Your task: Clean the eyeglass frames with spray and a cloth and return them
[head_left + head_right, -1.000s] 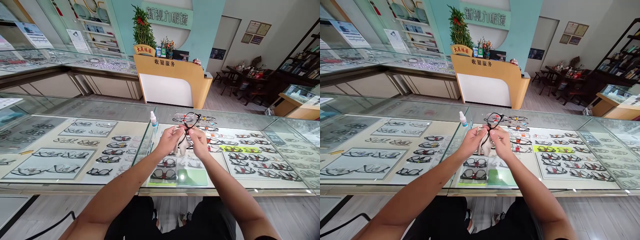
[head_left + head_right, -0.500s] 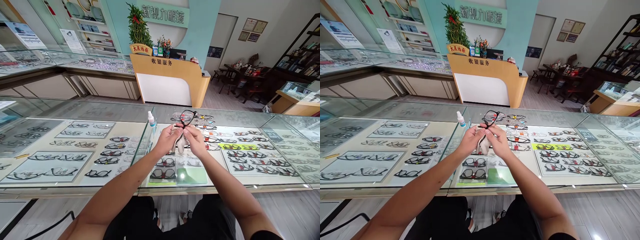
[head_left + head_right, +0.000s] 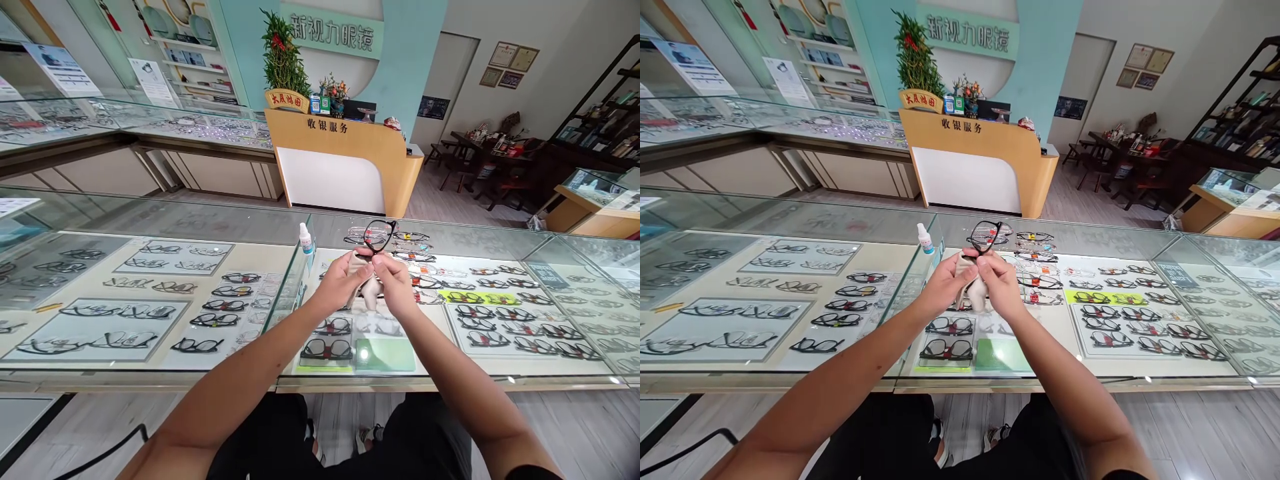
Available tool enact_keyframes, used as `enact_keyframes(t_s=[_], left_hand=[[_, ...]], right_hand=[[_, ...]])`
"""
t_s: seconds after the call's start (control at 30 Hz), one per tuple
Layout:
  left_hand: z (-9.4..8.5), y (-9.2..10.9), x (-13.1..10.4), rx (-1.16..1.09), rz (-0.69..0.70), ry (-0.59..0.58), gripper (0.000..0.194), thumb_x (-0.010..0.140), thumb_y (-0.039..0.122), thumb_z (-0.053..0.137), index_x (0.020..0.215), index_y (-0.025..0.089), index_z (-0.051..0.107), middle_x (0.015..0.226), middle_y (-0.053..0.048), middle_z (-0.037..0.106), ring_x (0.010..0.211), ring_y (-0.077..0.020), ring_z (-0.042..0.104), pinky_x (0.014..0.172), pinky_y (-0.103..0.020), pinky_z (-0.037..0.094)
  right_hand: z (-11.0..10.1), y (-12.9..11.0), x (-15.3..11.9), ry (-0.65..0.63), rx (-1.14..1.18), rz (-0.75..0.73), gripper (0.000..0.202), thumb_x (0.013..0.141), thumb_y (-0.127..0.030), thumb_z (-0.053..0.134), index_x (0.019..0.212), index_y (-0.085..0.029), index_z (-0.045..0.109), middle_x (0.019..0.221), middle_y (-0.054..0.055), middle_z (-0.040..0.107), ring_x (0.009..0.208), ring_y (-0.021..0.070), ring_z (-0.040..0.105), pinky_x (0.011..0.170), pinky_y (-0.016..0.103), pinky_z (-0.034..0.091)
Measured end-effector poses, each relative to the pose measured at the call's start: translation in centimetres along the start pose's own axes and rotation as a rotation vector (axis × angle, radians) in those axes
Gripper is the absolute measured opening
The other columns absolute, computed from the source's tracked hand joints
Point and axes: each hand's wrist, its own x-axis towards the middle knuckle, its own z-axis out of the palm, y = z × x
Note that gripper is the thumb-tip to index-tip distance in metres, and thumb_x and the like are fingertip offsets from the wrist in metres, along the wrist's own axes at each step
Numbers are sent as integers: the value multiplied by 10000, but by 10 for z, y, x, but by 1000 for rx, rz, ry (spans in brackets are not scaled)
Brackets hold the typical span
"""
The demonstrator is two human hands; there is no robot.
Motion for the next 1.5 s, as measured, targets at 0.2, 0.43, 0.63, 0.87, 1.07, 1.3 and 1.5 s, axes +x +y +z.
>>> enact_keyframes(t_s=[0.2,0.43,0.63,0.87,1.07,1.3,1.5], left_hand=[[-5,-4,5,69,27,49,736,835,908,740,962,183,748,819,-34,724,774,-175,662,728,-286,533],[-8,-8,5,1,-23,18,739,818,926,744,763,207,583,667,10,585,633,-138,558,615,-272,480],[-10,-14,4,127,-41,-29,738,818,928,739,780,199,628,716,-21,628,667,-159,576,626,-284,467],[-2,-12,-6,286,-165,-413,679,907,860,698,841,185,676,800,-31,657,742,-164,582,742,-298,478],[2,-14,-8,292,-245,-498,582,840,726,861,937,184,672,856,7,647,782,-148,572,730,-273,461],[-8,-11,3,20,-155,-58,636,810,764,872,1114,221,741,971,-57,749,856,-203,695,783,-313,572],[-11,-4,-6,550,339,146,520,1136,604,502,1285,174,755,902,-57,705,829,-204,657,802,-333,552]], right_hand=[[-1,-5,-2,-37,3,-95,515,976,-698,761,679,-277,761,1076,94,845,1205,327,730,1122,500,544],[-25,0,11,97,278,11,389,972,-630,772,1093,-278,886,1260,91,851,1043,273,774,990,451,617],[-38,-6,24,140,361,52,420,978,-625,726,1055,-228,837,1138,112,860,965,247,774,901,390,629],[-47,-8,27,87,434,46,439,991,-637,728,987,-211,832,989,96,856,814,202,711,785,341,573],[-48,-11,28,72,462,67,440,956,-630,779,967,-197,855,925,90,842,765,191,669,737,330,526],[-49,-10,24,109,211,-32,433,1008,-626,704,982,-228,874,978,71,843,836,212,661,812,351,501],[-40,-10,22,239,-25,-20,420,998,-609,699,964,-234,887,1059,64,847,900,224,643,858,363,481]])
